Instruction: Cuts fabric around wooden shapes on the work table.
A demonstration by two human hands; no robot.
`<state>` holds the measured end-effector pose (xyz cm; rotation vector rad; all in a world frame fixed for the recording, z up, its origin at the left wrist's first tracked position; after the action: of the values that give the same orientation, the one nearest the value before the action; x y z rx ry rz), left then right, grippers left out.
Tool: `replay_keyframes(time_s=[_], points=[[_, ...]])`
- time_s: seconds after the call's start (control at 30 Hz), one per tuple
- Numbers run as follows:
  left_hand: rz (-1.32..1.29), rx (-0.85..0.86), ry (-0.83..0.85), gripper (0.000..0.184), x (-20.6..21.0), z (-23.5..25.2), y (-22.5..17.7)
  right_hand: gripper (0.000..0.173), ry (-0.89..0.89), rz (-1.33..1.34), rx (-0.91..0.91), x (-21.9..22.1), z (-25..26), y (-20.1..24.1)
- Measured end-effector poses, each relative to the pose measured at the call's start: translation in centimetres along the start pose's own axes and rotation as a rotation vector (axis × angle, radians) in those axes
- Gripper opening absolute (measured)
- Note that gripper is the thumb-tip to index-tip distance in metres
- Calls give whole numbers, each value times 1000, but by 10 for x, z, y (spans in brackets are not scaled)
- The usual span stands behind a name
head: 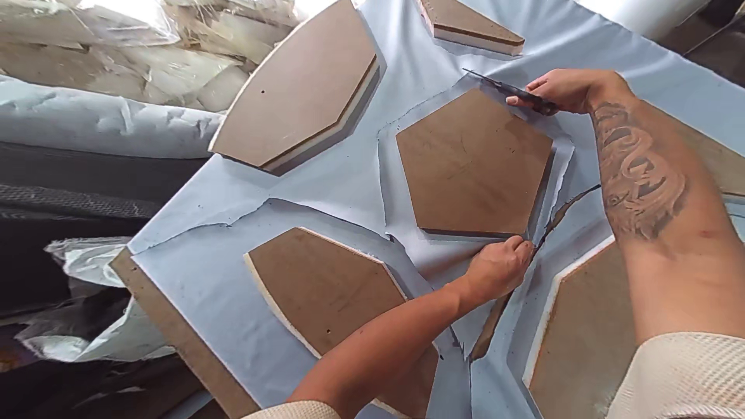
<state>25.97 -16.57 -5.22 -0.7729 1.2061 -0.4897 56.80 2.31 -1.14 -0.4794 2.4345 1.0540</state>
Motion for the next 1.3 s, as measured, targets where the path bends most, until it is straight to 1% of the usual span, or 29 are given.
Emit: replay_keyframes(time_s=[0.07,0.13,0.2,0.27,0.3,0.37,0.43,0.5,0.53,0.6,0.63,0.67,0.7,0.73,0.8,0.87,0.9,0.93,1.0,1.07,1.1,1.17,1.2,1.27,1.3], points=[[6,-12,16,26,1,0,0,36,3,38,-12,3,4,7],[0,-27,26,27,0,1,0,35,42,64,-51,5,10,17],[1,-36,32,28,-1,1,0,38,81,61,-79,9,17,28],[-2,-34,36,28,0,1,-1,41,66,43,-66,11,12,39],[0,-35,37,28,-1,2,0,43,40,-12,-43,10,5,44],[1,-51,48,29,-1,2,1,48,-76,-238,33,9,-26,53],[-8,-69,78,31,0,3,1,54,-206,-362,72,10,-78,49],[-7,-69,98,32,-3,9,0,52,-340,-282,48,21,-143,35],[-28,-67,100,31,-6,10,-1,50,-401,-161,52,35,-179,21],[-214,-121,99,30,-14,1,-2,44,-521,134,107,85,-260,-14],[-380,-190,110,30,-22,-10,-7,39,-579,242,160,117,-304,-32],[-519,-257,124,31,-35,-21,-15,32,-614,346,199,144,-344,-49],[-566,-282,144,32,-51,-41,-25,26,-641,452,229,177,-382,-63],[-522,-264,164,32,-72,-68,-35,24,-662,513,265,214,-418,-74],[-383,-234,169,30,-112,-136,-51,27,-679,521,380,297,-487,-88],[-313,-294,137,31,-134,-193,-58,19,-715,550,426,373,-536,-92],[-339,-385,145,33,-134,-217,-63,14,-733,595,433,407,-554,-91],[-429,-501,146,38,-126,-231,-67,13,-768,639,435,432,-564,-88],[-752,-763,77,52,-98,-239,-82,20,-815,634,440,460,-571,-81],[-961,-957,-68,59,-72,-220,-92,31,-847,470,407,454,-564,-71],[-995,-1049,-139,61,-61,-207,-93,35,-857,386,372,442,-560,-65],[-1006,-1176,-246,61,-43,-182,-85,39,-838,311,321,415,-553,-55],[-981,-1218,-267,54,-37,-172,-80,40,-824,304,302,403,-550,-50],[-914,-1270,-306,32,-30,-163,-73,39,-802,306,270,386,-551,-43],[-887,-1214,-321,28,-33,-157,-75,38,-794,308,255,379,-555,-39]])
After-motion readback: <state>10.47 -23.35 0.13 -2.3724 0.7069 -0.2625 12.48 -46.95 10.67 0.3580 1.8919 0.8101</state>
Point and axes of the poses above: each hand's wrist, its own z-axis towards the middle knuckle, its own x-axis out of the palm, y = z × x, the point moved 5 cm from there along z, towards the middle knuckle, and after that the axes turned 4 degrees about x, right-handed, at the moved point
